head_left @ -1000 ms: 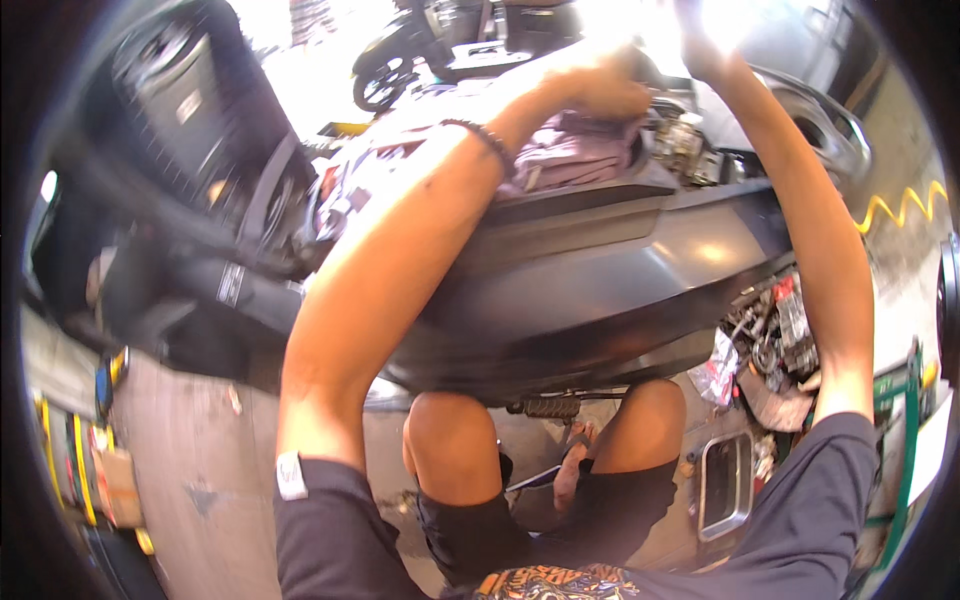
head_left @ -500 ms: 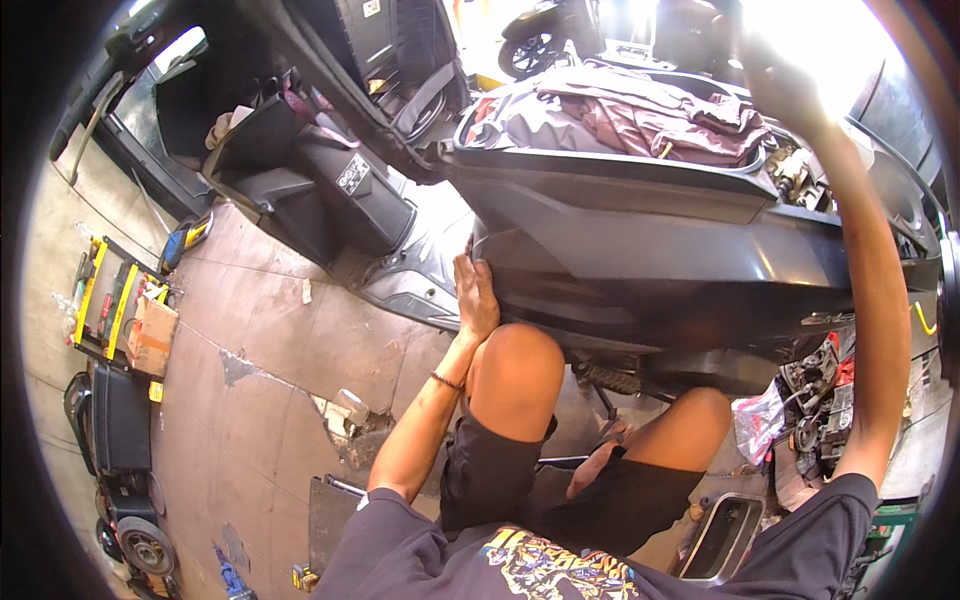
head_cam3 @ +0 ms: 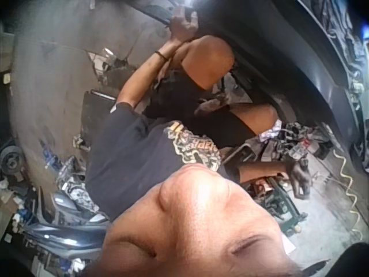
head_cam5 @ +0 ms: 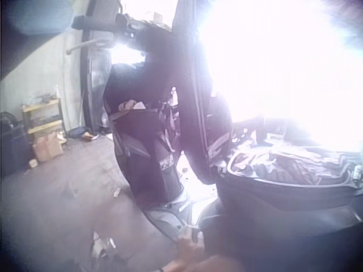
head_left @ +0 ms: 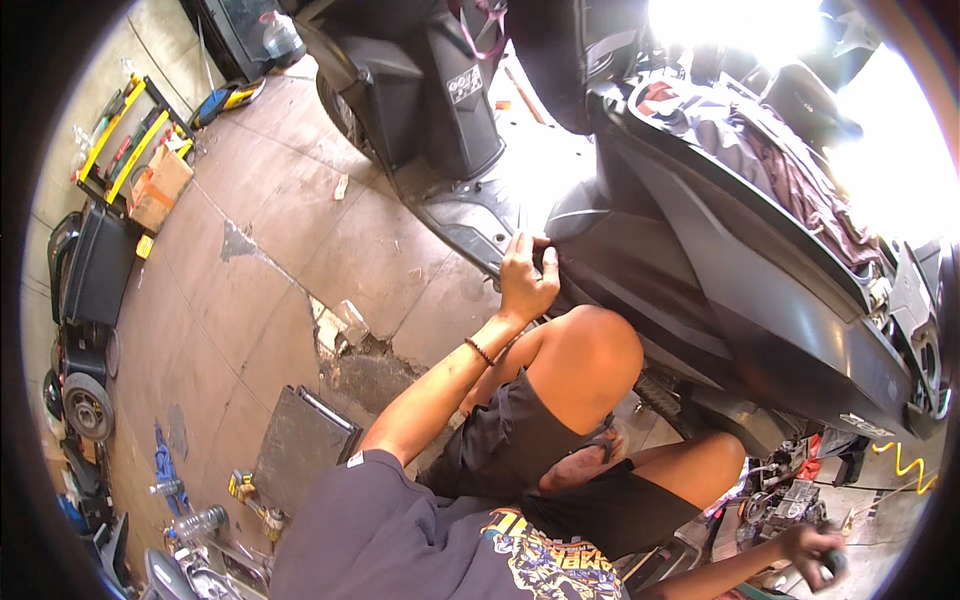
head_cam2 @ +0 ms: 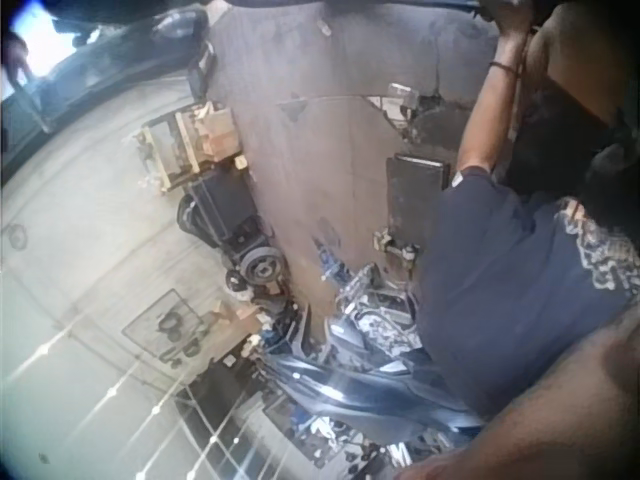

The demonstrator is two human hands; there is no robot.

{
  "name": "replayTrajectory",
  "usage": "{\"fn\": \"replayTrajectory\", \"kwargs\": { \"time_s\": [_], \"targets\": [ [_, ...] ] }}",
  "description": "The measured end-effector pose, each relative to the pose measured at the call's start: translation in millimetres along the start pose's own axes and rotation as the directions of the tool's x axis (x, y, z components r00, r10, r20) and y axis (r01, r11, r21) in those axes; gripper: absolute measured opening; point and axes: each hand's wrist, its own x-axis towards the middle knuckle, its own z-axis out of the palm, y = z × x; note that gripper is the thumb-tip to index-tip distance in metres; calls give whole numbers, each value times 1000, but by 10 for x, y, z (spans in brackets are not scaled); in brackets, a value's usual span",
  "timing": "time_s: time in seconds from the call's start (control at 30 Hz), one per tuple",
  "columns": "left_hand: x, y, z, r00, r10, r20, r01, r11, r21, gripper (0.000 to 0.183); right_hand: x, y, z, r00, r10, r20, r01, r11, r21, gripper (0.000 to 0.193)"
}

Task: The person works on a motorcycle by removing a plastic cover near the fuel tank using a screwdriver, then lifts the cover to access the internal components.

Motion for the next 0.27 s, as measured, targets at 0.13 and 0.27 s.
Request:
{"fn": "replayTrajectory", "kwargs": {
  "time_s": [0.13,0.27],
  "targets": [
    [20,-48,-18,1000,3,19,-3,1000,17,15,-1144,572,-318,916,244,319,-193,964,-182,57],
    [20,-30,21,999,29,22,-30,998,60,16,-2488,774,-632,460,539,705,-616,766,-183,64]
  ]
}}
